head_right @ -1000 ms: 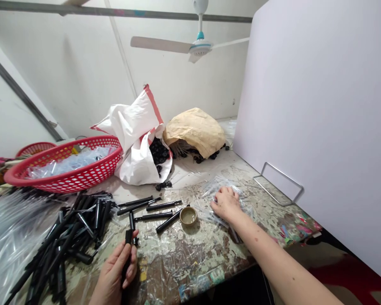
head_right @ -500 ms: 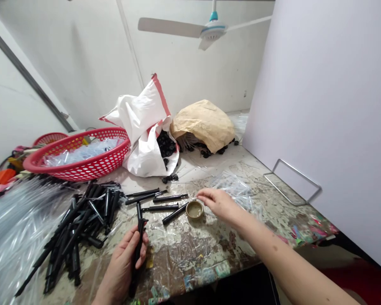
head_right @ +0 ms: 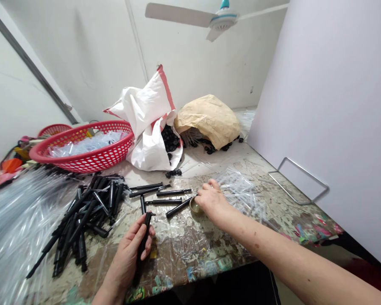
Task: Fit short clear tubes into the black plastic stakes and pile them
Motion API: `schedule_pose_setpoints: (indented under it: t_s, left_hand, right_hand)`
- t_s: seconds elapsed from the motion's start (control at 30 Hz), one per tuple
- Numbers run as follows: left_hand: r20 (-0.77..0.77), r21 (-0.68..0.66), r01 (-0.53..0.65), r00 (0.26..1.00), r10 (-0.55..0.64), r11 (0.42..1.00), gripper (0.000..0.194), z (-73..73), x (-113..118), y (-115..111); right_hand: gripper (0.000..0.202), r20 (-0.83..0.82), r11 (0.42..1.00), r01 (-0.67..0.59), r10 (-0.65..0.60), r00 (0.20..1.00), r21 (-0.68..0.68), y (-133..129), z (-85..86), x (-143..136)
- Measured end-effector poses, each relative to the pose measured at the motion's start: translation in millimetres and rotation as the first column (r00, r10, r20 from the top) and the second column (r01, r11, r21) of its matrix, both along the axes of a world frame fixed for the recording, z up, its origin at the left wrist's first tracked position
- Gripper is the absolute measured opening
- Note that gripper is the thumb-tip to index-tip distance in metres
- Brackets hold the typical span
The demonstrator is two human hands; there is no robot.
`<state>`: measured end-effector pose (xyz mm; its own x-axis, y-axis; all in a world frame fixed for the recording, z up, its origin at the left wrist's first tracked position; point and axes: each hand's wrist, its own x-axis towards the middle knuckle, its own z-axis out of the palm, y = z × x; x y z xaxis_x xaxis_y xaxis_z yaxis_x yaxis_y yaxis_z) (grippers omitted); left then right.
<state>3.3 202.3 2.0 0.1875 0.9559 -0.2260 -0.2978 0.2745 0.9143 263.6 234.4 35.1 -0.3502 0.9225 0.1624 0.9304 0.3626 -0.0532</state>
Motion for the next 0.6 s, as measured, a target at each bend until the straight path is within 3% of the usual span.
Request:
schedule_pose_setpoints:
  t_s: [0.1, 0.17, 0.27, 0.33, 0.4, 0.6]
  left_hand:
    - [0.001, 0.0, -0.002, 1.0, 0.002, 1.0, 0.047, 1.3, 0.3, -1.1]
    - [0.008, -0.002, -0.003, 1.0, 0.003, 1.0, 0.046, 1.8, 0.7, -2.1]
    - [0.026, 0.0, 0.008, 1.0, -0.008, 1.0, 0.044, 0.9, 0.5, -3.1]
    - [0.036, 0.001, 0.004, 0.999, -0.004, 1.0, 0.045, -0.5, -0.6, -3.4]
    - [0.042, -0.002, -0.014, 0.999, 0.015, 1.0, 0.047, -1.7, -2.0, -3.5]
    - [0.071, 0.002, -0.066, 0.995, 0.065, 0.998, 0.045, -2.4, -4.2, -3.4]
  right_hand:
    - [0.021, -0.115, 0.998, 0.063, -0.064, 0.991, -0.011, -6.2, 5.9, -2.5]
    - [0.017, -0.313, 0.992, 0.099, -0.12, 0.942, -0.082, -12.6, 8.9, -9.4]
    - [0.016, -0.639, 0.957, 0.022, -0.209, 0.74, -0.288, -22.6, 11.4, -31.3]
    - [0.017, -0.754, 0.932, -0.052, -0.257, 0.604, -0.359, -27.1, 11.7, -50.3]
    - [0.016, -0.799, 0.926, -0.078, -0.274, 0.535, -0.37, -28.3, 10.8, -67.6]
    - [0.019, -0.81, 0.948, -0.082, -0.216, 0.546, -0.308, -19.1, 7.7, -91.0]
